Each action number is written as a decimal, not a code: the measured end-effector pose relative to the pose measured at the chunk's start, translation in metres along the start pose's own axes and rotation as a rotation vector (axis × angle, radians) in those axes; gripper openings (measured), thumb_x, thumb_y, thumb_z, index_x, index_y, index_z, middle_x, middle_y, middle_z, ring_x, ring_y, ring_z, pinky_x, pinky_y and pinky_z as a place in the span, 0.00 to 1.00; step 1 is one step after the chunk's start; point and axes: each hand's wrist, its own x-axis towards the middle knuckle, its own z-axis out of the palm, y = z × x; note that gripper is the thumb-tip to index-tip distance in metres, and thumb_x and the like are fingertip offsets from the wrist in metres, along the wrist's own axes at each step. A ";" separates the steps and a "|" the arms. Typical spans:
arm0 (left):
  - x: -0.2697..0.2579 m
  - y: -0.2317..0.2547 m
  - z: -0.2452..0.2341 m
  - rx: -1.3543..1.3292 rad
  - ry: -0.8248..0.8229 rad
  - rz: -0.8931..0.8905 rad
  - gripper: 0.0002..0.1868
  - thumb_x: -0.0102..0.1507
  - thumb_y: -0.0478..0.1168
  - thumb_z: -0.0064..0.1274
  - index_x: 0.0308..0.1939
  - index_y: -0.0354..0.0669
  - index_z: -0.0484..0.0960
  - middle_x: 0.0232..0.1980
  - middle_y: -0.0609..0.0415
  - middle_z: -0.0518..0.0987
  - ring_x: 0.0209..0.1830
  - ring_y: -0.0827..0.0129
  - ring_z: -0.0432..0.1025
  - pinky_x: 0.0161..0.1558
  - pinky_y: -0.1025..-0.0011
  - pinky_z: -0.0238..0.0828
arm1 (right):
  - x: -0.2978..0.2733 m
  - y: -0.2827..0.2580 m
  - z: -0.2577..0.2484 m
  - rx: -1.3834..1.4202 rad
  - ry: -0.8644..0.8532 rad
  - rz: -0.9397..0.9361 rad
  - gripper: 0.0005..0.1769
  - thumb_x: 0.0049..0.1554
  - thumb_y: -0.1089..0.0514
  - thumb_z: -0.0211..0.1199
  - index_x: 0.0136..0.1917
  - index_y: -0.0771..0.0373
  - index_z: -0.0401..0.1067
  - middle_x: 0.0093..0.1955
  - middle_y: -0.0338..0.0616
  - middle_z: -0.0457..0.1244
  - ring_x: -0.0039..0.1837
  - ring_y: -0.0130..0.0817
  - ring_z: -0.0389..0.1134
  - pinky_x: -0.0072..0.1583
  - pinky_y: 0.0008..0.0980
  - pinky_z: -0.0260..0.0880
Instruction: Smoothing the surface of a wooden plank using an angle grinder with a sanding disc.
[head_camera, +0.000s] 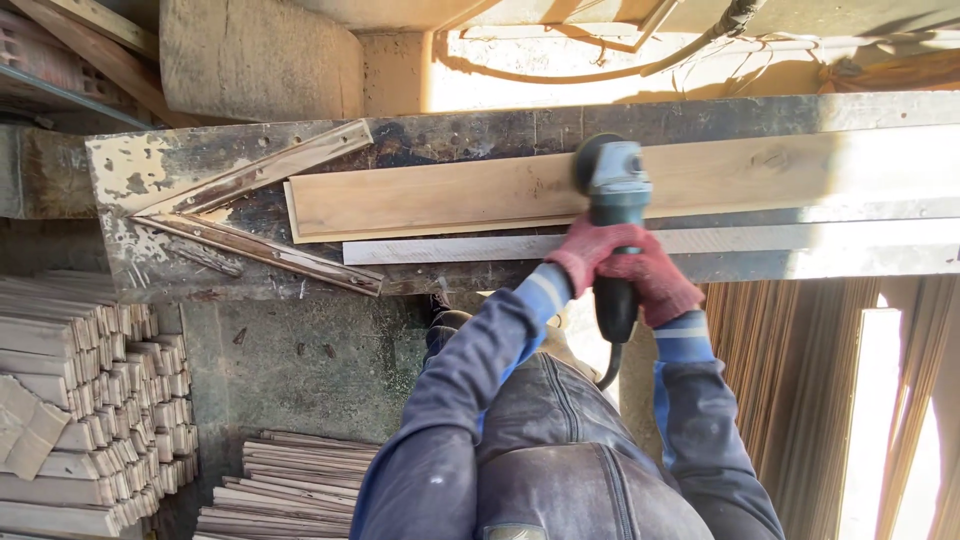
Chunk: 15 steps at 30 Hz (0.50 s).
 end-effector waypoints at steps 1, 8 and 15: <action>0.002 0.001 -0.014 0.003 0.000 0.006 0.28 0.40 0.28 0.72 0.44 0.37 0.82 0.32 0.47 0.80 0.26 0.64 0.80 0.29 0.72 0.83 | 0.006 0.003 0.007 0.002 -0.003 -0.006 0.16 0.34 0.65 0.76 0.38 0.67 0.78 0.47 0.51 0.70 0.53 0.41 0.72 0.61 0.43 0.70; -0.016 0.027 -0.058 -0.175 0.241 0.037 0.36 0.42 0.28 0.74 0.53 0.34 0.74 0.29 0.47 0.75 0.16 0.62 0.75 0.19 0.70 0.78 | 0.032 0.012 0.037 0.030 -0.214 0.143 0.23 0.32 0.64 0.82 0.44 0.60 0.81 0.45 0.43 0.69 0.51 0.34 0.69 0.62 0.36 0.67; 0.064 -0.029 0.005 -0.029 0.097 0.006 0.35 0.41 0.30 0.73 0.52 0.35 0.77 0.35 0.44 0.80 0.30 0.46 0.81 0.33 0.56 0.82 | 0.009 -0.033 -0.014 -0.018 -0.025 0.066 0.16 0.35 0.64 0.76 0.40 0.63 0.78 0.47 0.47 0.69 0.54 0.36 0.69 0.63 0.37 0.66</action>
